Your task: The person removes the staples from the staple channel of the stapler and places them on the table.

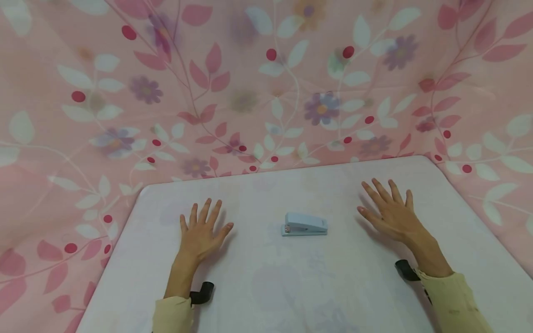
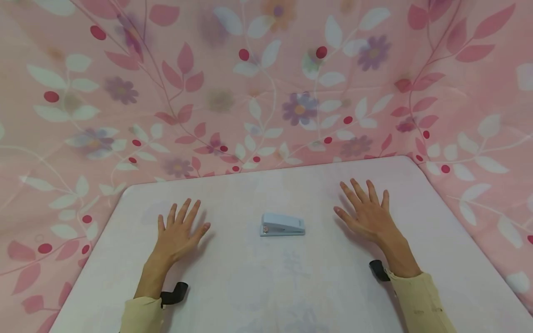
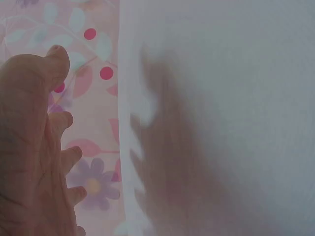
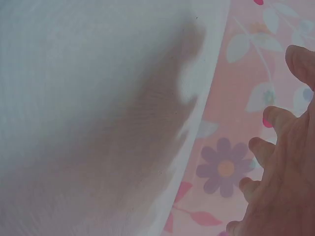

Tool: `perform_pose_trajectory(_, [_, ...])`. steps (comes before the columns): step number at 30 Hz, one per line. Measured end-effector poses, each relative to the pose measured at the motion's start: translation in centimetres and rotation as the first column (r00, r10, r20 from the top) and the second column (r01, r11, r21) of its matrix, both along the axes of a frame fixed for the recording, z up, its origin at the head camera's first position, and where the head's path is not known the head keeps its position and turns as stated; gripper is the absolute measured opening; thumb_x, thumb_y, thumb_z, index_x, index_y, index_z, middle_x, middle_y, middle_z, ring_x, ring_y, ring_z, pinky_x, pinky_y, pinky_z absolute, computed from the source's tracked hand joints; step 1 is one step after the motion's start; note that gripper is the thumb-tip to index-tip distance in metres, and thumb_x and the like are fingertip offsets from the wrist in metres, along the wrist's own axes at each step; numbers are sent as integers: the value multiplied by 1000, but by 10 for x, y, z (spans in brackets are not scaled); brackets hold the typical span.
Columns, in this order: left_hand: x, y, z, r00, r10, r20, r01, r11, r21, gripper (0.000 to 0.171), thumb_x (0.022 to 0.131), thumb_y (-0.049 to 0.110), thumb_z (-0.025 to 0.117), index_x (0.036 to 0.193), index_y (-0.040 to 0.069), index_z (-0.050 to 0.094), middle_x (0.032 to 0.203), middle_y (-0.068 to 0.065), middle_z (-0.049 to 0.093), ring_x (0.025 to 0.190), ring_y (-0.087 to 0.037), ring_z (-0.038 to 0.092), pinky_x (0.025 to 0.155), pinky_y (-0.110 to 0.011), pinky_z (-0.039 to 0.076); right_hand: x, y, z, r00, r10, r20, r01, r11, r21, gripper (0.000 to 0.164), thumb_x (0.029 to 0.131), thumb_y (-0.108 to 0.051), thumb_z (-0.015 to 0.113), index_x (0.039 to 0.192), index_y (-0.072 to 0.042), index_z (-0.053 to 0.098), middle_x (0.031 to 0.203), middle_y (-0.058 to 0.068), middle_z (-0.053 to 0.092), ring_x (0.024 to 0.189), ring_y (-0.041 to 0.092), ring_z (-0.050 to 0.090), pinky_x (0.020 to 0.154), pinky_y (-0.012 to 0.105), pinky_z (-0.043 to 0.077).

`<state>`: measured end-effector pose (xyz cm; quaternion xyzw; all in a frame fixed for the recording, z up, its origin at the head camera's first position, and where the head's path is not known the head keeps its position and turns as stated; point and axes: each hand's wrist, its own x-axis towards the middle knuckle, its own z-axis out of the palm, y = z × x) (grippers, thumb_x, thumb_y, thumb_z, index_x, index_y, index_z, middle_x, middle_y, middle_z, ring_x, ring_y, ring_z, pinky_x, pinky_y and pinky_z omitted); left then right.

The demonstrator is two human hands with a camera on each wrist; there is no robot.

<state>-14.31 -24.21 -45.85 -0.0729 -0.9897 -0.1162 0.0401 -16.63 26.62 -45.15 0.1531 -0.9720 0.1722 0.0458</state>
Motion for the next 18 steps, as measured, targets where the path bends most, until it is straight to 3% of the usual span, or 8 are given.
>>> perform_pose_trajectory(10, [0, 18, 3, 998, -68, -11, 69, 988, 138, 84, 91, 69, 49, 158, 26, 22, 162, -9, 22, 146, -42, 10, 108, -70, 1, -5, -13, 2, 997, 67, -30, -70, 989, -134, 73, 96, -48, 56, 158, -25, 24, 161, 12, 23, 145, 43, 12, 104, 74, 1])
perform_pose_trajectory(15, [0, 29, 3, 994, -107, -26, 110, 974, 196, 82, 91, 66, 53, 157, 24, 27, 159, -9, 28, 145, -39, 18, 108, -70, 5, -8, -20, 4, 993, 95, -75, -109, 974, -200, 70, 92, -43, 65, 152, -21, 39, 153, 12, 39, 139, 40, 27, 102, 71, 15])
perform_pose_trajectory(18, [-1, 37, 2, 986, -155, -55, 164, 953, 256, 78, 91, 60, 58, 155, 22, 33, 155, -10, 35, 142, -37, 26, 109, -68, 12, -10, -27, 5, 987, 114, -111, -139, 957, -253, 65, 89, -40, 72, 146, -19, 49, 144, 10, 51, 133, 38, 37, 100, 70, 20])
